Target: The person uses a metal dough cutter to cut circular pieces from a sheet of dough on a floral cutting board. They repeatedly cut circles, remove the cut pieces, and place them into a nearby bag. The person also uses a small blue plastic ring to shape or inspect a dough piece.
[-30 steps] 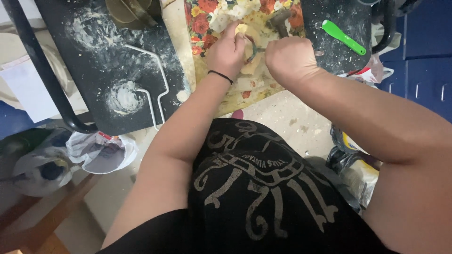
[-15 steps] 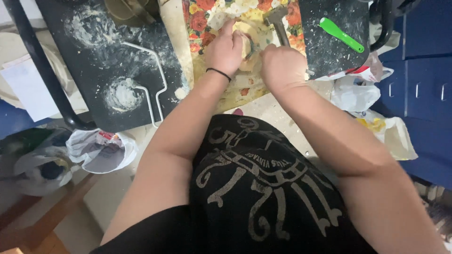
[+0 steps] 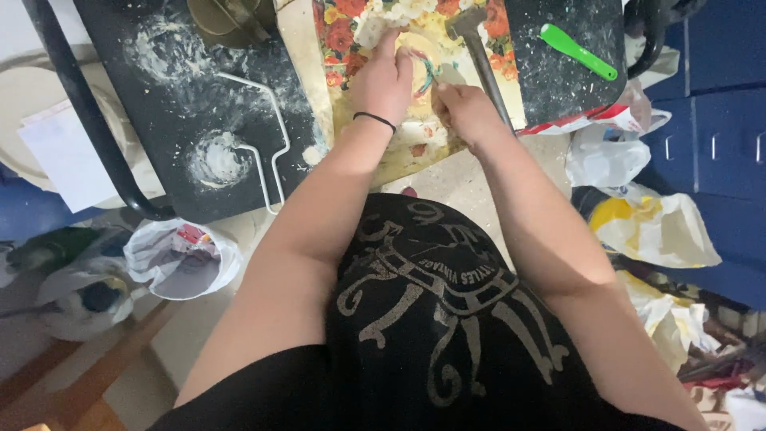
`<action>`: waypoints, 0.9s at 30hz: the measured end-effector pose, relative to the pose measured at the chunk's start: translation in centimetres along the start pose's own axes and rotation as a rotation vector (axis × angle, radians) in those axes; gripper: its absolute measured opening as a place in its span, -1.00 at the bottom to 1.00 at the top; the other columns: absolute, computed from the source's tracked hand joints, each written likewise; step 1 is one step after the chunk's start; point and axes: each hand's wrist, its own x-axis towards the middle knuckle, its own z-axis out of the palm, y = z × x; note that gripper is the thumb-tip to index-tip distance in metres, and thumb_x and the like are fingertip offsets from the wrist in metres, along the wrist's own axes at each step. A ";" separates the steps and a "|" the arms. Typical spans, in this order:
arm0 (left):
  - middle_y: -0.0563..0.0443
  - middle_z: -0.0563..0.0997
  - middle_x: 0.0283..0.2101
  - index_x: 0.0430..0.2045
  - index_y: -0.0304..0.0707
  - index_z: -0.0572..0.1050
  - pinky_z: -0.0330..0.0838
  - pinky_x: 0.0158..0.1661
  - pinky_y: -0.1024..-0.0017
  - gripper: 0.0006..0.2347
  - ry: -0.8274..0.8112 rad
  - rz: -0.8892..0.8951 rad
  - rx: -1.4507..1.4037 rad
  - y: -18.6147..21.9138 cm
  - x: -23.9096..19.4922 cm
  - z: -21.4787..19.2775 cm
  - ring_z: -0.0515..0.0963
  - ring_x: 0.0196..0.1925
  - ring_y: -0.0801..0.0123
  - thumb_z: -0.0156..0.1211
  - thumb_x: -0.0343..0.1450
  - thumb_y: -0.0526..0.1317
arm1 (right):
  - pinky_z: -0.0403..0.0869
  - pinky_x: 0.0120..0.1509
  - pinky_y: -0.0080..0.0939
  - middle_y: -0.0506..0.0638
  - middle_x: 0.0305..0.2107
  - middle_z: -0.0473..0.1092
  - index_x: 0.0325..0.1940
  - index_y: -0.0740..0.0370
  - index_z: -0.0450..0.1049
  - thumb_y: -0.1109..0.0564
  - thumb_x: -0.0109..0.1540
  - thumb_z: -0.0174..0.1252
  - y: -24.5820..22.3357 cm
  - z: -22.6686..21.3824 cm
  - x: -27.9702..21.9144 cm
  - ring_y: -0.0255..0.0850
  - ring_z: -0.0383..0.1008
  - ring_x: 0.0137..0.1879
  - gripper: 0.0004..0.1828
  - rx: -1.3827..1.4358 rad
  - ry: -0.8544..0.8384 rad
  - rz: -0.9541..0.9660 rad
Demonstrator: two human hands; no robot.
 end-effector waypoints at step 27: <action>0.28 0.32 -0.73 0.27 0.13 0.35 0.06 -0.70 0.41 -0.65 0.078 0.084 -0.094 -0.1 -0.7 0.4 0.25 -0.76 0.46 -0.26 0.58 -0.07 | 0.59 -0.34 0.00 0.15 -0.24 0.56 0.10 0.27 0.44 0.38 0.21 0.07 -0.9 0.5 -0.9 0.10 0.64 -0.23 -0.63 -1.140 0.087 -0.086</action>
